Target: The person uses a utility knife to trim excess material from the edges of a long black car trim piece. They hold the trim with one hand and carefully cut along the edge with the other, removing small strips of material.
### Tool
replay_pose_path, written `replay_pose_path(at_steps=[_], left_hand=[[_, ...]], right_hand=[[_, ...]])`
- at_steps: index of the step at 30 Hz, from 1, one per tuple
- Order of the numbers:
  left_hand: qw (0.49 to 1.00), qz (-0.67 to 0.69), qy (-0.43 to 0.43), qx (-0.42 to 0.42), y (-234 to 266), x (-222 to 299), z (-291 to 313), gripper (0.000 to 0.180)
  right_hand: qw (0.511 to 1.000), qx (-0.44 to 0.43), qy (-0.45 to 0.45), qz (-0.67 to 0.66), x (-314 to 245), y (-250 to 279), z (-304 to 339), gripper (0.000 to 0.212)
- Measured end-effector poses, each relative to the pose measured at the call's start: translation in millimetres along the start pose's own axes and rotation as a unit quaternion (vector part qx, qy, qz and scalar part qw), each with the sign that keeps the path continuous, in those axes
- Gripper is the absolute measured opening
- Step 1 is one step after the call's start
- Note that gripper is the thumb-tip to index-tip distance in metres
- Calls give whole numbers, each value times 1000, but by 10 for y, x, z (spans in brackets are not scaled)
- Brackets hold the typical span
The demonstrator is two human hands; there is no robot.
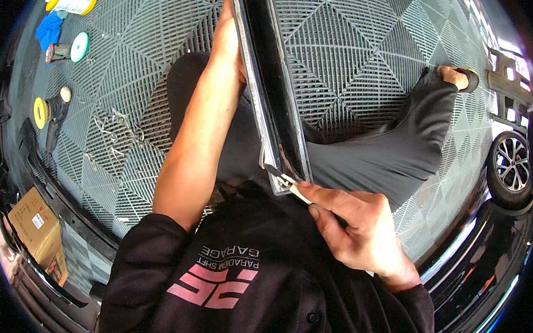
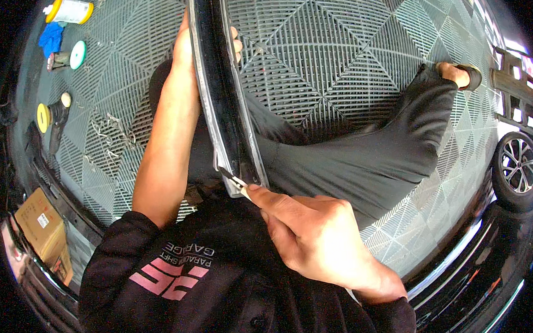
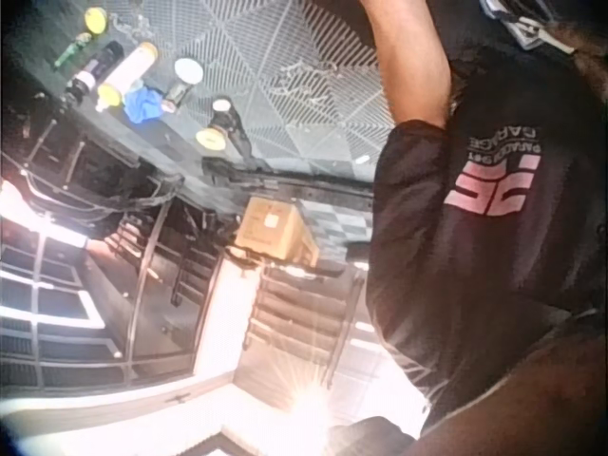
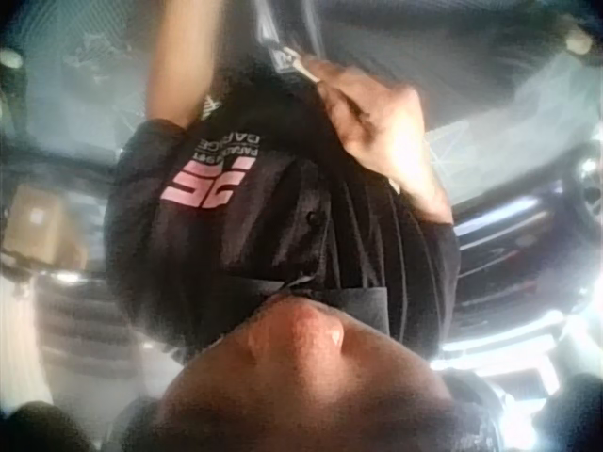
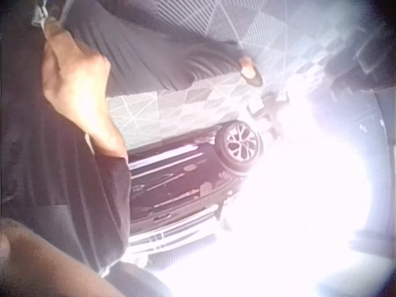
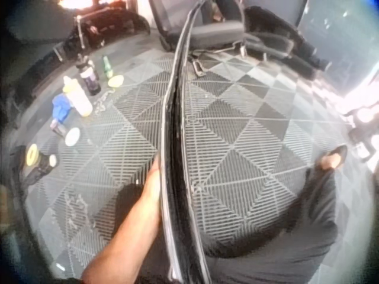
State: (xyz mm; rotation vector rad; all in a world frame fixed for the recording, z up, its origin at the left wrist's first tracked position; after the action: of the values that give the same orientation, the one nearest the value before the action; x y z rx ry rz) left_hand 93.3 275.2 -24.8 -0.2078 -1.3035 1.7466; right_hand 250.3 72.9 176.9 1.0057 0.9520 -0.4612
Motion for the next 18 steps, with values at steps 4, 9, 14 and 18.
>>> replay_pose_path(at_steps=[4,9,14,18], left_hand=[[1000,16,20,-2,99,37,-18,51],[989,43,59,-131,57,34,48,56],[983,47,77,-159,-11,33,46,57],[978,52,87,-180,-1,28,41,57]], right_hand=[[1000,-9,17,24,-99,134,-24,32],[1000,17,-1,20,-57,196,-25,32],[997,71,21,-8,-51,105,-99,34],[997,72,15,-32,-25,42,-97,34]])
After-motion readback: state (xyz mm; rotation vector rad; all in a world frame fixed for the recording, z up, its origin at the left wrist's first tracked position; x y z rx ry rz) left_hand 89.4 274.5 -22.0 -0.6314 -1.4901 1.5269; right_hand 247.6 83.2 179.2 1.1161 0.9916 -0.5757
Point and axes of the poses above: each hand's wrist, its own z-axis away from the middle knuckle, its own y-axis out of the back of the hand, x = y × z, the point moved 4 cm from there along -z, towards the middle knuckle, and after that the axes turned 12 degrees about y, right-handed, at the moved point
